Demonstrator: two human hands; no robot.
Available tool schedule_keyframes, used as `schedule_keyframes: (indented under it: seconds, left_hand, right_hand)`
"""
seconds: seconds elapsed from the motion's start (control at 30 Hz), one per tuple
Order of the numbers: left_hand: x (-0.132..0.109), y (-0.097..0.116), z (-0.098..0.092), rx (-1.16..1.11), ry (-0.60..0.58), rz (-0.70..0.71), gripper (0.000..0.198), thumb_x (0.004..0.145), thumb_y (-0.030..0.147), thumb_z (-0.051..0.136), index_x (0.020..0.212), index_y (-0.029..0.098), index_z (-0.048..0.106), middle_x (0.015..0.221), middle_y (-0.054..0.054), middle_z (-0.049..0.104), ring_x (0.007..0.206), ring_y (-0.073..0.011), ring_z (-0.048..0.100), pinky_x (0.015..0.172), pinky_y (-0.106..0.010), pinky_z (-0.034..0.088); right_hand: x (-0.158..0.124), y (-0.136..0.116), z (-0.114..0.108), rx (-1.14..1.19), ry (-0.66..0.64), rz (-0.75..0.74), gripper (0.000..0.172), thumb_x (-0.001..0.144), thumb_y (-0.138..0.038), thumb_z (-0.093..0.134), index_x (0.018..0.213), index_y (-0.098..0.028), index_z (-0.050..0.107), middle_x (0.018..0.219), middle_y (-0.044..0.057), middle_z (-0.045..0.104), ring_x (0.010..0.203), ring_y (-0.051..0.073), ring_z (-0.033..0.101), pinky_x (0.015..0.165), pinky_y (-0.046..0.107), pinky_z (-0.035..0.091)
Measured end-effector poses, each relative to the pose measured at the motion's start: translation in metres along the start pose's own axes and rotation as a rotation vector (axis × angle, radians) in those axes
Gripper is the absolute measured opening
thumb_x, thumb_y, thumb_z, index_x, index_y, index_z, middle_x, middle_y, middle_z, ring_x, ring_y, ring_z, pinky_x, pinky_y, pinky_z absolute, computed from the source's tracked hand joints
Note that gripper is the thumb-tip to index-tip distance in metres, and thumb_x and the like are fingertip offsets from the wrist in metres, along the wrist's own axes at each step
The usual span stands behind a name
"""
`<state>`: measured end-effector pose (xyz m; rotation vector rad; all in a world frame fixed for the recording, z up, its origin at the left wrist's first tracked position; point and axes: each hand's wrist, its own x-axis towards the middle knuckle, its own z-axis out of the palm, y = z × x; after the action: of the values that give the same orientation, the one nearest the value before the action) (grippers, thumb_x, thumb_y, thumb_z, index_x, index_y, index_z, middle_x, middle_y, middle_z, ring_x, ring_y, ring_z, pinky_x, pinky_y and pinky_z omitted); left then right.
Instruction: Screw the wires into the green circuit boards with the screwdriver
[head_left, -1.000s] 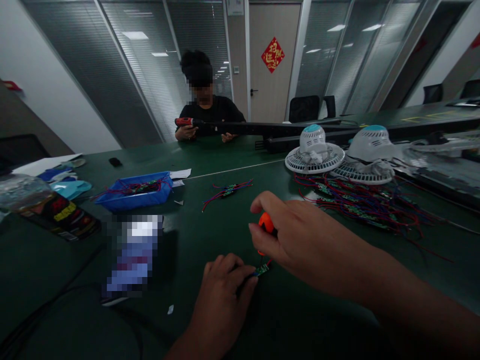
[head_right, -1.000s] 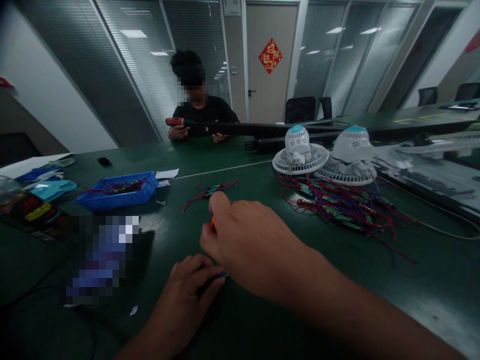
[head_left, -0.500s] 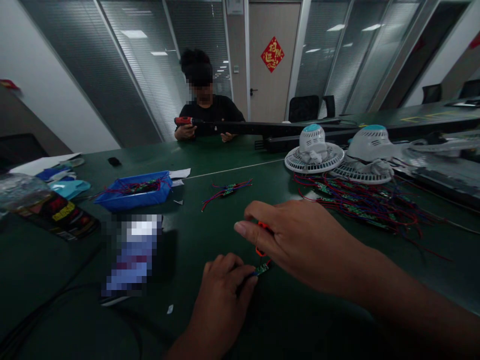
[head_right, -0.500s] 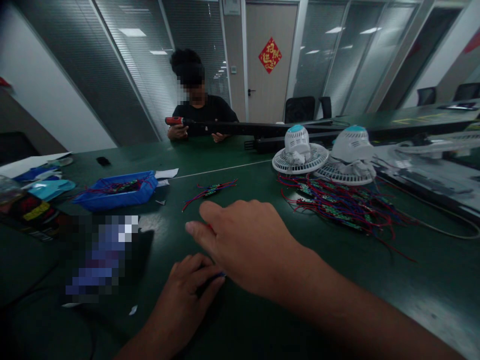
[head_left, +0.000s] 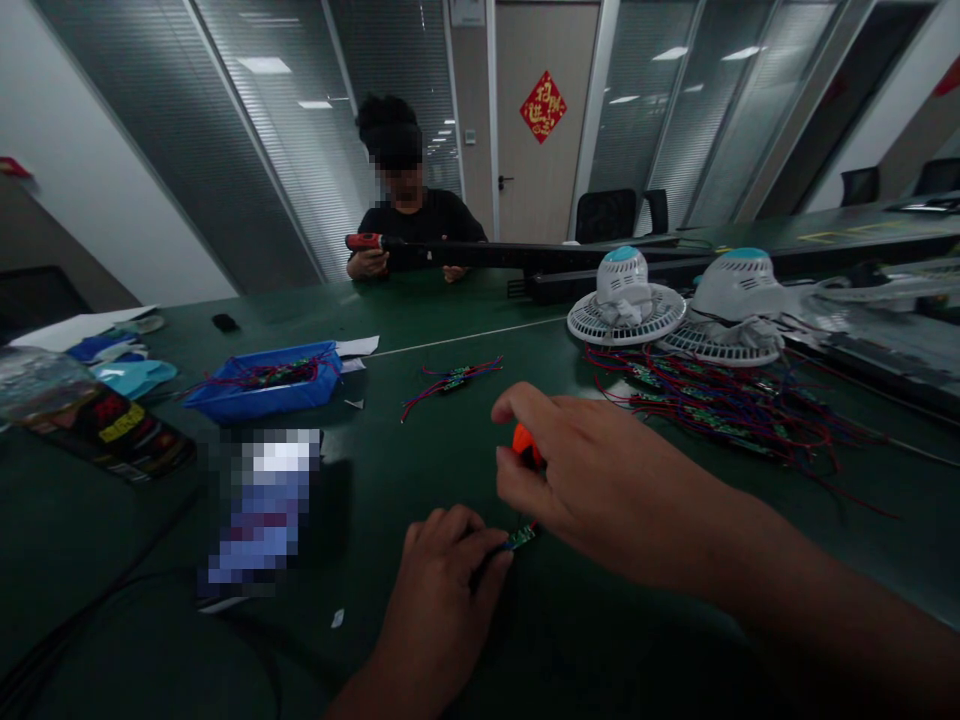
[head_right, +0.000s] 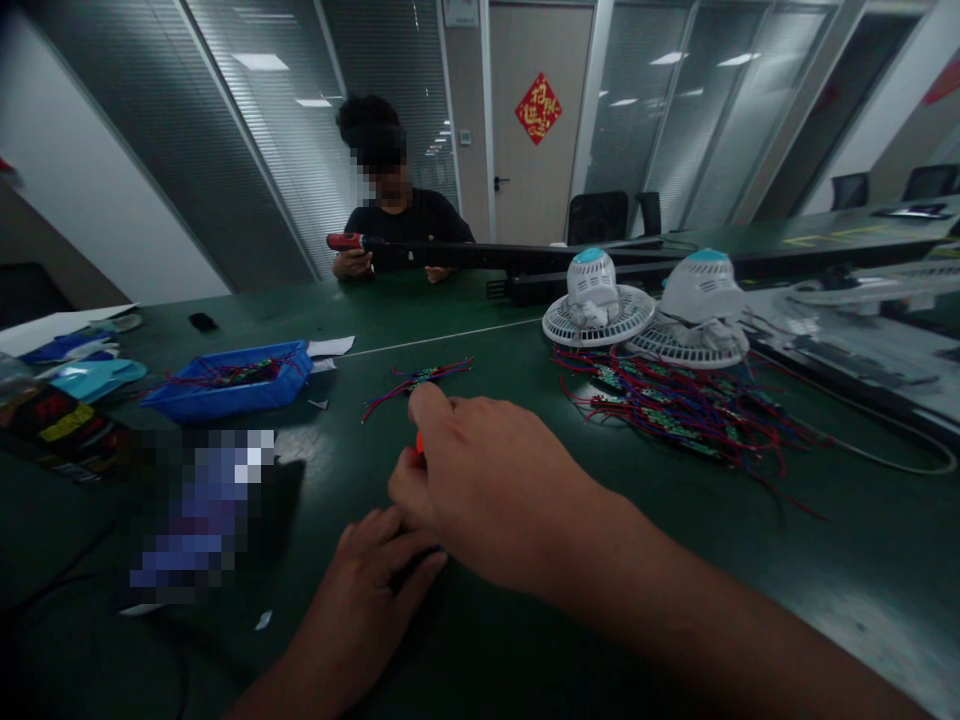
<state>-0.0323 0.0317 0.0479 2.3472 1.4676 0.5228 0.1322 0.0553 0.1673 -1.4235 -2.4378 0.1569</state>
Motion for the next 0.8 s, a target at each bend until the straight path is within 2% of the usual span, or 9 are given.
schedule_keyframes:
  seconds: [0.17,0.3,0.37,0.57,0.73,0.8]
  left_hand:
    - [-0.0002,-0.0004,0.0009,0.007,0.010,0.012,0.020,0.087,0.015,0.057,0.097,0.026,0.070,0.096,-0.004,0.064,0.089,-0.0250,0.056,0.076,-0.043,0.042]
    - [-0.0009,-0.0016,0.0024,0.019,0.033,0.024,0.020,0.087,0.016,0.057,0.098,0.027,0.070,0.095,-0.004,0.064,0.089,-0.0249,0.056,0.075,-0.042,0.042]
    - [-0.0010,-0.0017,0.0026,0.009,0.033,0.017,0.021,0.086,0.016,0.058,0.099,0.027,0.070,0.092,-0.004,0.064,0.087,-0.0245,0.056,0.074,-0.041,0.042]
    - [-0.0003,-0.0011,0.0024,0.000,0.030,-0.008,0.019,0.086,0.016,0.059,0.096,0.026,0.071,0.089,-0.003,0.063,0.085,-0.0237,0.056,0.074,-0.041,0.041]
    - [-0.0005,-0.0007,0.0013,0.002,0.008,-0.006,0.020,0.087,0.017,0.058,0.098,0.025,0.071,0.090,-0.003,0.063,0.086,-0.0241,0.056,0.074,-0.042,0.041]
    - [-0.0004,-0.0005,0.0010,0.005,-0.001,-0.009,0.020,0.087,0.017,0.058,0.099,0.025,0.070,0.091,-0.003,0.063,0.087,-0.0243,0.056,0.074,-0.042,0.041]
  right_hand:
    - [-0.0010,-0.0001,-0.0028,-0.002,0.014,-0.022,0.017,0.089,-0.027,0.040,0.093,-0.019,0.055,0.075,0.002,0.061,0.069,0.017,0.054,0.058,0.030,0.027]
    - [0.0001,0.0021,-0.0014,-0.055,0.035,0.007,0.041,0.093,-0.056,0.030,0.084,-0.025,0.055,0.062,-0.002,0.057,0.055,0.015,0.048,0.052,0.028,0.020]
    - [0.0017,0.0032,0.0007,-0.081,0.048,0.013,0.044,0.092,-0.059,0.029,0.080,-0.026,0.056,0.059,-0.002,0.056,0.052,0.015,0.046,0.051,0.028,0.017]
    - [0.0036,0.0018,0.0015,-0.130,0.039,0.052,0.023,0.092,-0.039,0.041,0.088,-0.024,0.059,0.063,0.000,0.061,0.055,0.017,0.051,0.051,0.029,0.018]
    - [0.0023,-0.0007,-0.0044,-0.163,-0.066,0.019,0.022,0.090,-0.028,0.038,0.096,-0.017,0.057,0.083,0.008,0.067,0.071,0.022,0.059,0.053,0.033,0.022]
    - [0.0024,-0.0005,-0.0039,-0.142,-0.064,0.007,0.024,0.089,-0.026,0.038,0.099,-0.016,0.057,0.087,0.009,0.067,0.075,0.023,0.060,0.056,0.033,0.026]
